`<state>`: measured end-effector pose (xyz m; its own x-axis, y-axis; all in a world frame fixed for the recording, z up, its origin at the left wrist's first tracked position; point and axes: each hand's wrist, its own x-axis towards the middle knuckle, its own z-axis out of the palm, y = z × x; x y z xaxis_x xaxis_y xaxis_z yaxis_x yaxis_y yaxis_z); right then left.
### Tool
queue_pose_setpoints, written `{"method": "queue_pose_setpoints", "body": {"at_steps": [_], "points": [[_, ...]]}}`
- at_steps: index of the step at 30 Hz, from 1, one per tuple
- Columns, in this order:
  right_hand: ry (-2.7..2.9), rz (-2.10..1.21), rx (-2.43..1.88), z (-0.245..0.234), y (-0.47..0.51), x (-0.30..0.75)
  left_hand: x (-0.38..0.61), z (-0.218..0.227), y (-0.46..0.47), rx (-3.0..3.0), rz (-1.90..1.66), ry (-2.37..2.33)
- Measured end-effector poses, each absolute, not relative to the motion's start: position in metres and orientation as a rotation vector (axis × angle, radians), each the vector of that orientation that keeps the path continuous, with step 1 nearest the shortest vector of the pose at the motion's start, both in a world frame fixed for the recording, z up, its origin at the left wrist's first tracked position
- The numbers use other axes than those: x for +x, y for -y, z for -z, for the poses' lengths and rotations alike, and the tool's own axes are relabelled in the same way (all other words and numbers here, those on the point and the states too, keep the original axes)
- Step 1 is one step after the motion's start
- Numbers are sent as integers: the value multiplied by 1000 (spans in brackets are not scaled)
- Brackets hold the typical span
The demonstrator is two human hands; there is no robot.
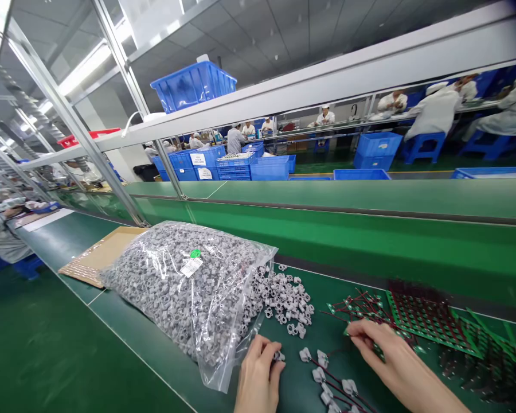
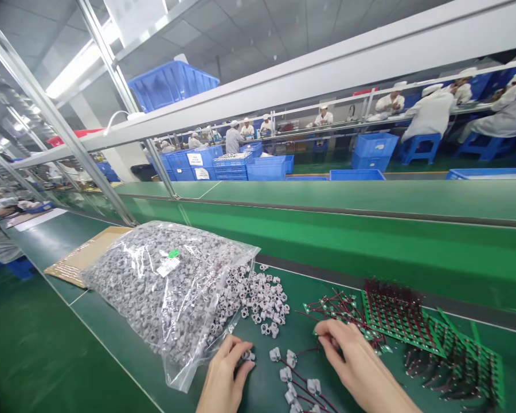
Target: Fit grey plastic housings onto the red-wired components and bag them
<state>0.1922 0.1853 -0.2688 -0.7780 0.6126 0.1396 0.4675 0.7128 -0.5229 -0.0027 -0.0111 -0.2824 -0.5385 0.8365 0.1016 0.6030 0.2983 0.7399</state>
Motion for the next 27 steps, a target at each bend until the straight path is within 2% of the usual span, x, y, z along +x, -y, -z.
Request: {"method": "queue_pose_setpoints", "body": {"at_steps": [10,17,27], "points": [[2393,-1454,-632,242,-123,152,23,263,-18,1221,-1254,-1998],[2371,-1392,-797,248,-127,151,34,272,-22,1070,-1376,-1939],[2321,-1595,-861,249,-124,150,34,274,-19,1292,-1323,-1919]]}}
